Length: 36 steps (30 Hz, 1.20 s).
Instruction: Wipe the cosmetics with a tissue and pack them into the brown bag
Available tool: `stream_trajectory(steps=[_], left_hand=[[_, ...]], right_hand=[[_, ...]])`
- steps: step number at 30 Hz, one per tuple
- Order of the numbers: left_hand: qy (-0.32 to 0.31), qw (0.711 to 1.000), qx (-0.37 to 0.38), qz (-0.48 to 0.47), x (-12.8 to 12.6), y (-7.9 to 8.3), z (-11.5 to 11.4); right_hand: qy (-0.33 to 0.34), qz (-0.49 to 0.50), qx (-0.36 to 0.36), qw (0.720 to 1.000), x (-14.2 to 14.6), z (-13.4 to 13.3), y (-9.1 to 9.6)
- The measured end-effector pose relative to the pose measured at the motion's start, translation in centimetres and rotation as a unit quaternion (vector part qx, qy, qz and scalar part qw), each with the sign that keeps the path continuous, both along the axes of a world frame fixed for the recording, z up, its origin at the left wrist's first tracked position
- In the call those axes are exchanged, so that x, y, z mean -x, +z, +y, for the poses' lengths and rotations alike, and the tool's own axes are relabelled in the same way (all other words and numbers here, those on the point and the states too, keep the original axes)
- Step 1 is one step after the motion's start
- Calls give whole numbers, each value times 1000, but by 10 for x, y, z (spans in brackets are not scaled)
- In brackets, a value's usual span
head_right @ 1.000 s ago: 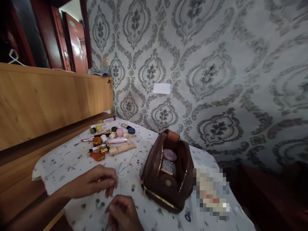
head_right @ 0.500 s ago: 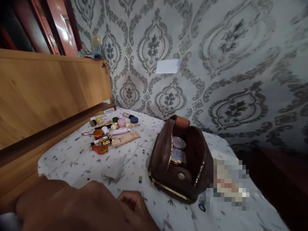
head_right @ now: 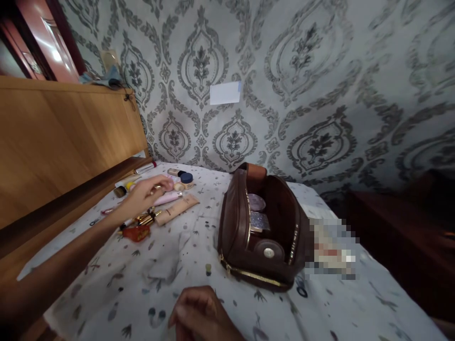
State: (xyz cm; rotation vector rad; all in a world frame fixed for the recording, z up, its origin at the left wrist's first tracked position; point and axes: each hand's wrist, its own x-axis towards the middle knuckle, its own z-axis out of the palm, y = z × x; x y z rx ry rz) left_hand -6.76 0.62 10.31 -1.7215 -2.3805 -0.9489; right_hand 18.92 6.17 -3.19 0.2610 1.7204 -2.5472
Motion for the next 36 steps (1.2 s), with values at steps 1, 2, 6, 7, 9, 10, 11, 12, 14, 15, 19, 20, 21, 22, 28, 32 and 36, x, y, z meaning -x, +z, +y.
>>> stream_trajectory(steps=[1, 2, 6, 7, 9, 10, 11, 12, 14, 15, 19, 20, 21, 22, 28, 32, 36], left_hand=[[33, 999, 20, 9, 27, -7, 13], [58, 998, 32, 16, 54, -14, 23], [102, 990, 95, 37, 127, -29, 37], [99, 988, 113, 40, 136, -30, 34], [89, 984, 149, 49, 143, -32, 25], [87, 981, 164, 56, 142, -33, 18], [90, 978, 178, 65, 140, -35, 9], [99, 974, 191, 75, 136, -38, 0], [129, 964, 214, 95, 125, -45, -20], [147, 958, 225, 102, 120, -50, -31], [208, 935, 264, 111, 99, -70, -64], [216, 932, 271, 108, 95, -74, -69], [220, 930, 276, 104, 93, -76, -72], [222, 929, 279, 100, 90, -78, -75], [255, 938, 208, 110, 62, -66, -80], [62, 997, 38, -5, 2, -55, -74], [-103, 988, 49, -103, -63, -64, -59]], right_hand=[[-8, -6, 31, 999, 5, 0, -2], [-15, -12, 59, 998, 9, 0, -1], [-41, -20, 98, 994, 8, -2, 21], [-49, -18, 98, 994, 7, -2, 27], [-58, -9, 94, 994, 5, 0, 35], [-63, -5, 95, 994, 6, 1, 37], [-67, 0, 98, 993, 6, 1, 37], [-73, 4, 102, 992, 7, 2, 37], [-90, 11, 111, 990, 11, 1, 35], [-97, 14, 116, 988, 12, 1, 33], [-117, 34, 132, 984, 19, -3, 26], [-123, 36, 137, 982, 20, -4, 23], [-130, 38, 143, 980, 21, -4, 21], [-137, 39, 149, 979, 21, -4, 19], [-165, 55, 178, 969, 19, 2, 14], [-155, 40, 189, 969, 20, 3, 14], [-148, 45, 222, 963, 22, -2, 15]])
